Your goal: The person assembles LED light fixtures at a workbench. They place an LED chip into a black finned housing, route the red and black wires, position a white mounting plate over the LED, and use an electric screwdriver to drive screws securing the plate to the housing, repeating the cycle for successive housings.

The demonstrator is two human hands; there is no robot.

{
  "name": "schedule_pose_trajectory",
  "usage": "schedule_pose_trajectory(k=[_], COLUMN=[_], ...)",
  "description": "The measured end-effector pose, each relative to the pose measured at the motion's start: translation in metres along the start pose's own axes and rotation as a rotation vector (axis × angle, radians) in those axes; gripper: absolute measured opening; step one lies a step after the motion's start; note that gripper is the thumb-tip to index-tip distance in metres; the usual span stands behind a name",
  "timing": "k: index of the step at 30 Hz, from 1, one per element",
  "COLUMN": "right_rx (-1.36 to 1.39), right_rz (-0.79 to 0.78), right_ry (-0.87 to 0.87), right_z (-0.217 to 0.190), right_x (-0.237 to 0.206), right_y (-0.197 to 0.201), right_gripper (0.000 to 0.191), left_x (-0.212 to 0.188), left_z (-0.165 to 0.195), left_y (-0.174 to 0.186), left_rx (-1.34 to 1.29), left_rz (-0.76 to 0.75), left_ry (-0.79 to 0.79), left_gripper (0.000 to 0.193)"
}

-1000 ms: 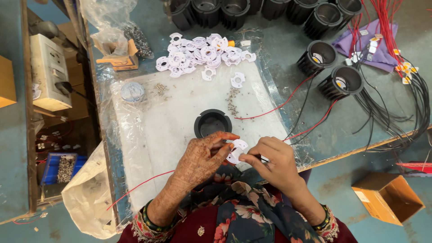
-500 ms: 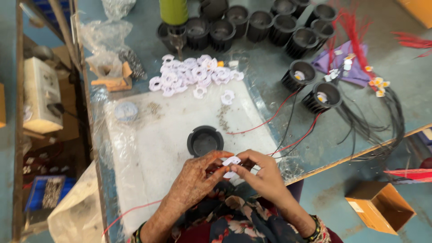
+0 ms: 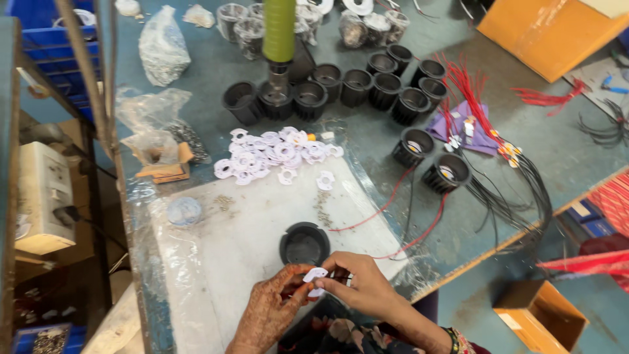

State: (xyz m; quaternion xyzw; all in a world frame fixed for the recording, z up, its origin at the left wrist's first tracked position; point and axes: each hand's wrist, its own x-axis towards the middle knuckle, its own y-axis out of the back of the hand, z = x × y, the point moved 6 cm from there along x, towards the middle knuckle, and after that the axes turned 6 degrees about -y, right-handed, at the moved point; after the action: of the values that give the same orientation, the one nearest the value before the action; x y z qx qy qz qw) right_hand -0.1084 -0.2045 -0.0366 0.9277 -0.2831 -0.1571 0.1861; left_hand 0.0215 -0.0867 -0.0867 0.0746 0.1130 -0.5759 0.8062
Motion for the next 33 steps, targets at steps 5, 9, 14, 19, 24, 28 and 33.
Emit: schedule_pose_trajectory(k=[5,9,14,19,24,28,33], right_rx=[-0.011,-0.016,0.123,0.151,0.045,-0.296,-0.704], right_rz=[-0.123,-0.186,-0.214,-0.136,-0.058,0.039,0.273], right_ry=[0.145,0.102,-0.005,0.012,-0.022,0.210,0.683], right_z=[-0.023,-0.033,-0.033,-0.024,-0.018,-0.049,-0.109], right_x=[0.031,0.052,0.071,0.071,0.067,0.081,0.082], right_y=[-0.019,-0.037,-0.060,-0.064,-0.036,0.001,0.036], right_gripper=[0.015,0.014,0.014,0.014,0.023,0.025,0.021], left_x=[0.000,0.001,-0.003,-0.012,0.011,0.043,0.098], left_z=[-0.016,-0.028,-0.020,-0.007,0.008,0.009,0.017], left_y=[0.027,0.052,0.076,0.079,0.066,0.072,0.081], left_rx=[-0.133,-0.226,-0.186,-0.116,-0.143,-0.166,-0.368], left_rz=[0.069,0.106,0.211,0.228,0.134,0.133,0.160], left_ry=[-0.066,-0.027,-0.080,-0.031,-0.222,-0.283,-0.281], left_gripper=[0.027,0.024,0.034,0.031,0.034,0.036,0.037])
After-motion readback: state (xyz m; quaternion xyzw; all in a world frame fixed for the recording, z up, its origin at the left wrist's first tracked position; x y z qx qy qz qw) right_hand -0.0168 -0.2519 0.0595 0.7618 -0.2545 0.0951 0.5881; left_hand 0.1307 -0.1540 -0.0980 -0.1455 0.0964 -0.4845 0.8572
